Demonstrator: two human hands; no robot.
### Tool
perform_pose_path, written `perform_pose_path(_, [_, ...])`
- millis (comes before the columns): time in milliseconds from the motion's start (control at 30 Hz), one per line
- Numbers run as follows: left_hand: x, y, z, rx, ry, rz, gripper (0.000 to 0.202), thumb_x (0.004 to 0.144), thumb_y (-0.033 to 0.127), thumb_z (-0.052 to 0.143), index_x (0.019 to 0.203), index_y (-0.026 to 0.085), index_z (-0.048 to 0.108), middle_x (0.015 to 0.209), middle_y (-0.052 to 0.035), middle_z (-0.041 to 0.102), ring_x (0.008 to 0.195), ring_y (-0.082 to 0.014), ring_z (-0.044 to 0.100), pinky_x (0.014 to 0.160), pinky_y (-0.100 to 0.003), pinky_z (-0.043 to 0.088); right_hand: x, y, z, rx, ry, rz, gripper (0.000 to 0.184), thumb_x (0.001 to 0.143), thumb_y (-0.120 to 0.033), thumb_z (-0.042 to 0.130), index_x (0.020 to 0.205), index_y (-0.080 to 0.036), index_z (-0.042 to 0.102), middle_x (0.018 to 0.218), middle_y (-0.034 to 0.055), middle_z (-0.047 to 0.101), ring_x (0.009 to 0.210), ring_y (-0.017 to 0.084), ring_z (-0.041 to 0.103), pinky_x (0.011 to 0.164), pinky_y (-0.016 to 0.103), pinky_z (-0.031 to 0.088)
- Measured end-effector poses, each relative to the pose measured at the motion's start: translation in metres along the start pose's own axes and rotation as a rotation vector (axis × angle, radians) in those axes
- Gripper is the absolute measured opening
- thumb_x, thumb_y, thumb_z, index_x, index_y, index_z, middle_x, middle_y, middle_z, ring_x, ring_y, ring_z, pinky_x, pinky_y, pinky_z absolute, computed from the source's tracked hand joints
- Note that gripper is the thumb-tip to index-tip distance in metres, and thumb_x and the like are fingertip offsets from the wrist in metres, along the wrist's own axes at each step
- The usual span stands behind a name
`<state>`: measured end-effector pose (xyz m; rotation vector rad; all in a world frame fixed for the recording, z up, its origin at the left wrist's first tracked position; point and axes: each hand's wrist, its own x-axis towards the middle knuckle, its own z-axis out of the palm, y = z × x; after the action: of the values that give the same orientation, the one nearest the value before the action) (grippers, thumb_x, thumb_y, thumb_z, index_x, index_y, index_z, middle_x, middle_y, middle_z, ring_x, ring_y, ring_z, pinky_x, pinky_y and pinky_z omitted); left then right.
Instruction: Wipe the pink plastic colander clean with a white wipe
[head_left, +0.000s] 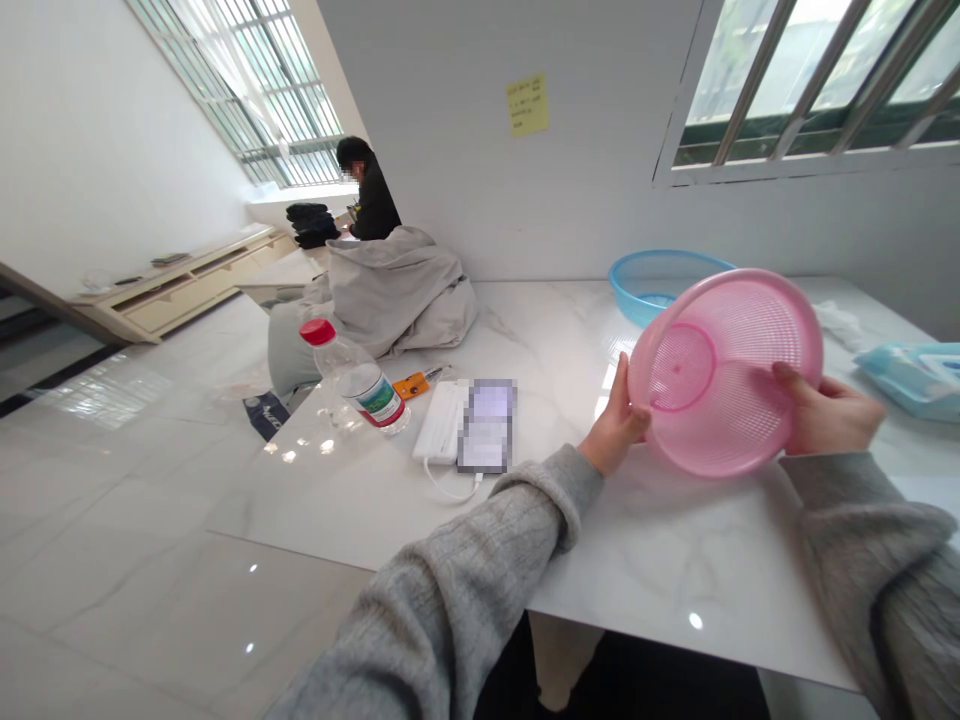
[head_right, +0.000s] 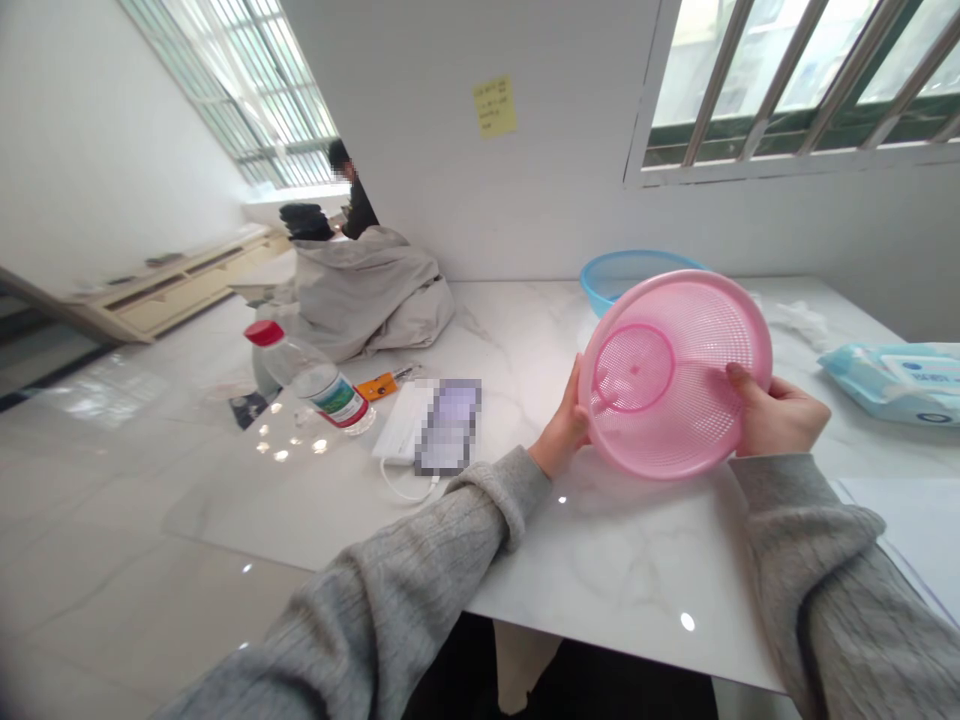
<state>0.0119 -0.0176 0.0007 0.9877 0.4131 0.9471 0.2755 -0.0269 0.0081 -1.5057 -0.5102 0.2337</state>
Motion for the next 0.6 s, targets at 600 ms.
perform_pose_path(600, [0.006, -0.003, -0.008, 0.091, 0.303, 0.081, 0.069, 0.096, 0.056, 0.067, 0.156, 0.026, 0.051, 0.149, -0.0150, 0.062, 0.122, -0.0291, 0.069, 0.078, -0.030, 0.064, 0.012, -0.003, 0.009, 0.454, 0.059, -0.024, 0.021, 0.073, -0.032, 0.084, 0.076, -0.012, 0.076, 0.087, 0.0104, 0.078, 0.063, 0.016, 0.070, 0.049, 0.027, 0.057])
